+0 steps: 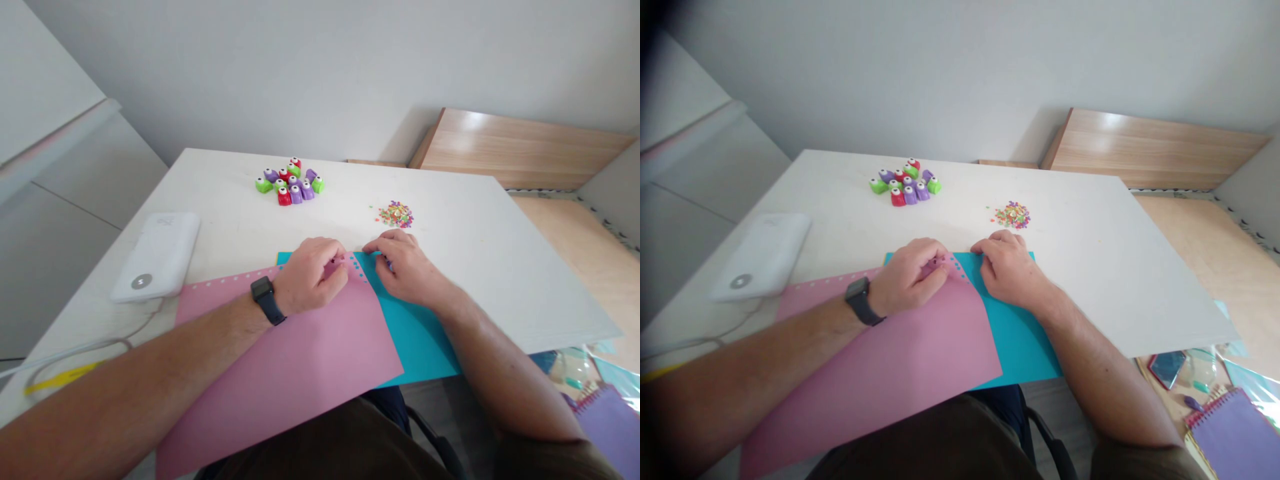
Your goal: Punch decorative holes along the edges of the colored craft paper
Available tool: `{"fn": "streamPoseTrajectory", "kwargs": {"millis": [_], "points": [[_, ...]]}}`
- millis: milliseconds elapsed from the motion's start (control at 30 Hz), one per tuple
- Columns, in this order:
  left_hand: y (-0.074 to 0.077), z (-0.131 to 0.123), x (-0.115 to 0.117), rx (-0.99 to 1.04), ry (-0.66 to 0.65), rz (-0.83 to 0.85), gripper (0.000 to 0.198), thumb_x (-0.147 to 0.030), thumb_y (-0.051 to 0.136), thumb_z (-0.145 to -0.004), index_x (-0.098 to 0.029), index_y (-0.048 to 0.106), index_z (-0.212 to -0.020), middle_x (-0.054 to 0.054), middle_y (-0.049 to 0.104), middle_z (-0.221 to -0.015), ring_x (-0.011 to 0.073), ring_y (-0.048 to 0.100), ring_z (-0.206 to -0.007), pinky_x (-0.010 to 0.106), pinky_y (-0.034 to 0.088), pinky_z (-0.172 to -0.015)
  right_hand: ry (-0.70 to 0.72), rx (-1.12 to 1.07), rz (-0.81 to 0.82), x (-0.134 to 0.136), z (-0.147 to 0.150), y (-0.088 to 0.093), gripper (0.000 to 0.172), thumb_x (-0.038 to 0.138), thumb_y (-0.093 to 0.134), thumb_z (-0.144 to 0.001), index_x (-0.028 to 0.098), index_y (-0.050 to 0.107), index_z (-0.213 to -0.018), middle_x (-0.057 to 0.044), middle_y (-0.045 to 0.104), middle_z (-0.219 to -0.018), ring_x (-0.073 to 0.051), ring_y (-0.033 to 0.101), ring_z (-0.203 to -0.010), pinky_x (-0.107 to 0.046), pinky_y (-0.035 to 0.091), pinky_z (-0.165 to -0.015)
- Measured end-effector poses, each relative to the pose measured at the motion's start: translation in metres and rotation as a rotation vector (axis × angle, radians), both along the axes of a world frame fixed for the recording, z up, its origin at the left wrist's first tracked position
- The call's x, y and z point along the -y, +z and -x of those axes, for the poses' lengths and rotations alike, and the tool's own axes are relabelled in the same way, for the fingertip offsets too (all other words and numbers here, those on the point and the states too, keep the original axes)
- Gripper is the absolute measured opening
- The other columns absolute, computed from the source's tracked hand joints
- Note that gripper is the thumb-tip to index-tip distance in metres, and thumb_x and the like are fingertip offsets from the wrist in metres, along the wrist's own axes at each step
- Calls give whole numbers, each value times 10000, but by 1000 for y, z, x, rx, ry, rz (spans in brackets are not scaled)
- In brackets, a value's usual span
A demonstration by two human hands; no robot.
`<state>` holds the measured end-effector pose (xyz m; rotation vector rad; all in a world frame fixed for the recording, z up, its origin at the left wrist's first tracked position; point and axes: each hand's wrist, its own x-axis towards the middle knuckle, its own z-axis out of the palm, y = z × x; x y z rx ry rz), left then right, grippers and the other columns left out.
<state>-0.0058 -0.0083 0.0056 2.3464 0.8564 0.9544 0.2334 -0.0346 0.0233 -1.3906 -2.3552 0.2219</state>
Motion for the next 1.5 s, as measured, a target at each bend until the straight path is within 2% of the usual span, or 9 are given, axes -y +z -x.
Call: {"fn": "streamPoseTrajectory", "kwargs": {"millis": [333, 633, 800, 900, 1033, 1133, 1333, 1500], "points": [[-1, 0, 0, -3, -9, 1, 91, -243, 528, -928, -199, 533, -849, 7, 575, -780, 173, 512, -736, 350, 399, -729, -111, -14, 46, 0, -4, 5, 307, 241, 401, -1027, 195, 624, -1232, -127, 713, -1209, -311, 573, -1206, -520, 429, -1062], [0, 0, 0, 3, -14, 1, 114, -250, 514, -932, -207, 508, -826, 7, 570, -758, 174, 506, -718, 347, 392, -722, -355, -195, 96, -9, -12, 5, 374, 423, 345, -1066, 218, 608, -1238, -129, 689, -1323, -324, 585, -1244, -536, 444, -1063], [0, -1, 0, -6, -9, 5, 113, -247, 522, -922, -208, 501, -818, 6, 563, -755, 175, 506, -717, 345, 389, -718, -288, -333, 126, -9, -13, 5, 403, 489, 325, -1082, 245, 595, -1255, -85, 738, -1188, -274, 629, -1198, -469, 456, -1058], [0, 0, 0, -12, -7, 7, 107, -250, 522, -924, -207, 513, -826, 10, 571, -763, 177, 511, -724, 350, 393, -723, -273, -309, 186, -10, -13, 1, 419, 515, 309, -1081, 266, 605, -1241, -75, 739, -1181, -276, 630, -1191, -474, 455, -1054], [-1, 0, 0, -9, -8, 11, 116, -251, 522, -930, -206, 521, -824, 12, 580, -768, 178, 521, -731, 356, 402, -731, -418, -220, 130, -15, -19, 0, 434, 521, 314, -1069, 251, 616, -1224, -120, 687, -1308, -338, 570, -1249, -547, 419, -1065], [-2, 0, 0, -10, -8, 11, 112, -253, 530, -929, -208, 521, -828, 16, 591, -780, 183, 534, -744, 363, 414, -742, -478, -245, 61, -17, -22, 3, 438, 521, 315, -1065, 240, 618, -1211, -123, 704, -1272, -341, 585, -1194, -542, 427, -1036], [0, -1, 0, -18, 25, 6, 96, -243, 545, -938, -206, 527, -850, 25, 631, -837, 189, 569, -798, 364, 434, -768, -397, -290, 82, -12, -18, 10, 410, 504, 342, -1072, 251, 663, -1107, -74, 741, -1162, -264, 647, -1110, -424, 471, -976], [-1, -3, -1, -22, 81, 23, 110, -288, 561, -966, -198, 594, -912, 37, 689, -909, 196, 618, -853, 370, 458, -819, -337, -197, 174, -7, -16, 17, 315, 489, 563, -978, 224, 700, -1082, -61, 763, -1008, -230, 698, -932, -362, 511, -836]]}}
